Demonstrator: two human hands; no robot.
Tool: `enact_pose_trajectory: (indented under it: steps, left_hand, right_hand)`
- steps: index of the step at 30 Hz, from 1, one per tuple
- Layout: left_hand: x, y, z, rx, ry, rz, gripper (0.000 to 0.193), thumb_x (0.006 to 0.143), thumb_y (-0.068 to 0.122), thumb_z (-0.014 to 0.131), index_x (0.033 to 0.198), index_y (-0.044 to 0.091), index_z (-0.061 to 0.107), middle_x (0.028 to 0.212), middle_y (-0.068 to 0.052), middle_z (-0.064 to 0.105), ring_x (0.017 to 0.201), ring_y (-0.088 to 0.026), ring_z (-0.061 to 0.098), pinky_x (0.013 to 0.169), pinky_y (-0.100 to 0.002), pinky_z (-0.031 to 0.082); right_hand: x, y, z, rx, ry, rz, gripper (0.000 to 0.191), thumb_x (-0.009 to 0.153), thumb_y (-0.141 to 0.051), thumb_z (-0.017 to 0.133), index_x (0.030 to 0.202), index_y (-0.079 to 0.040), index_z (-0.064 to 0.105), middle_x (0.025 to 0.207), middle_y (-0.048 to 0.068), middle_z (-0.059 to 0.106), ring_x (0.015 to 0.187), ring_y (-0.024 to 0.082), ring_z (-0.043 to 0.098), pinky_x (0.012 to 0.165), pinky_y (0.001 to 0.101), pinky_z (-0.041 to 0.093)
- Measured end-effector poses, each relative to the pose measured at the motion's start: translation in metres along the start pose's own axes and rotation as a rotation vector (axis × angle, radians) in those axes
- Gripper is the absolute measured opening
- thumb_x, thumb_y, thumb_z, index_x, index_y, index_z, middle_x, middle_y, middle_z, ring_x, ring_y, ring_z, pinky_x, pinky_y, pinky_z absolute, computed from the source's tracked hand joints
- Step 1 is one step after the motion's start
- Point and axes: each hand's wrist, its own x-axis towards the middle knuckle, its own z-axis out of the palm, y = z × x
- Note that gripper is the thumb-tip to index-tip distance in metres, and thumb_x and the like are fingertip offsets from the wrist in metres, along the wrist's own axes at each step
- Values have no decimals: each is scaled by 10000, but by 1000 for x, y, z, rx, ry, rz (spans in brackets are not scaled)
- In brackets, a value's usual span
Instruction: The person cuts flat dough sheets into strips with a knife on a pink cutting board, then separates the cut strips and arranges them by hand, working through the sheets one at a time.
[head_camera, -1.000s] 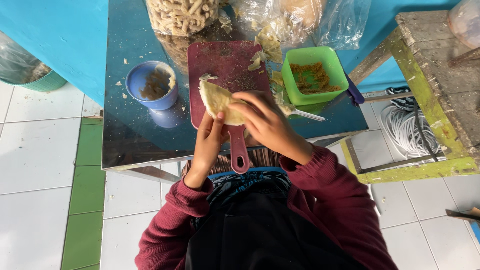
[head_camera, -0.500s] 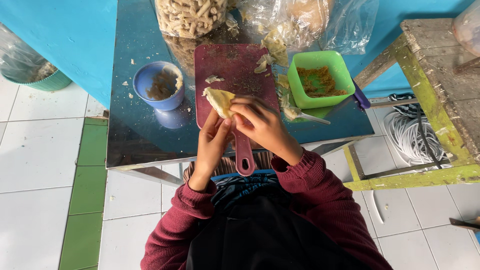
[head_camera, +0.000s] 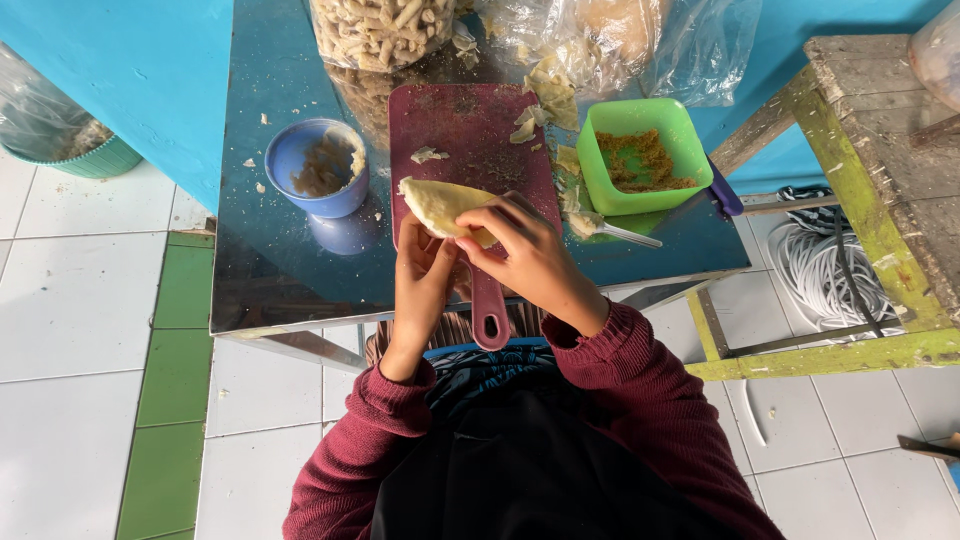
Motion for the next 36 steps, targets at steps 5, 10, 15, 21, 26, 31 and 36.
enact_pose_trajectory:
  steps: [5, 10, 15, 21, 26, 31, 36]
  left_hand:
    - [-1, -1, 0, 81, -9, 7, 316, 1069, 27, 600, 1347, 35, 451, 1179, -81, 636, 903, -40, 612, 637, -163, 469]
    - [-3, -3, -2, 43, 25, -20, 321, 1051, 32, 578, 1344, 62, 451, 1154, -55, 647, 882, -45, 592, 645, -178, 475]
    - [-2, -3, -1, 27, 29, -42, 336, 1048, 43, 546, 1362, 60, 430, 1229, -52, 625, 1023, -78, 628, 756, -215, 536]
    - [0, -7, -4, -45, 44, -76, 368, 1071, 103, 517, 1409, 74, 374, 1213, -101, 635, 1026, -144, 686, 795, -280, 609]
    - [2, -16, -9, -73, 37, -75, 380, 1075, 126, 512, 1424, 60, 376, 1216, -107, 636, 1022, -146, 693, 833, -309, 636]
    - [1, -19, -12, 63, 67, -97, 319, 1102, 141, 511, 1401, 41, 460, 1161, -119, 661, 950, -137, 680, 765, -266, 595]
    - [2, -15, -7, 96, 90, -46, 365, 1047, 87, 479, 1411, 66, 463, 1246, -75, 650, 1007, -104, 686, 765, -218, 599]
  right_hand:
    - [-1, 8, 1, 52, 10, 102, 128, 942, -33, 734, 1047, -45, 661, 973, 72, 692, 880, 195, 702, 738, 309, 575]
    - [0, 23, 3, 440, 2, 397, 82, 1009, -52, 665, 1084, -23, 651, 981, 21, 705, 901, 57, 693, 720, 251, 564]
    - [-3, 24, 0, 363, -100, 413, 93, 1014, -86, 646, 1065, -14, 672, 947, 13, 714, 826, 45, 646, 642, 231, 478]
    - [0, 20, 0, 352, -120, 304, 117, 1012, -104, 634, 1076, -11, 667, 963, 32, 672, 856, 93, 631, 650, 240, 476]
    - [1, 16, -5, 342, -118, 130, 176, 965, -121, 722, 1087, -16, 652, 1015, 55, 668, 896, 143, 641, 781, 268, 514]
    - [-3, 20, -1, 322, -99, 243, 105, 995, -43, 691, 1093, -19, 664, 1016, 58, 689, 904, 96, 692, 747, 251, 548]
    - [2, 34, -1, 498, 15, 379, 109, 1060, -38, 613, 1154, 17, 623, 1068, 62, 680, 980, 58, 676, 809, 255, 577]
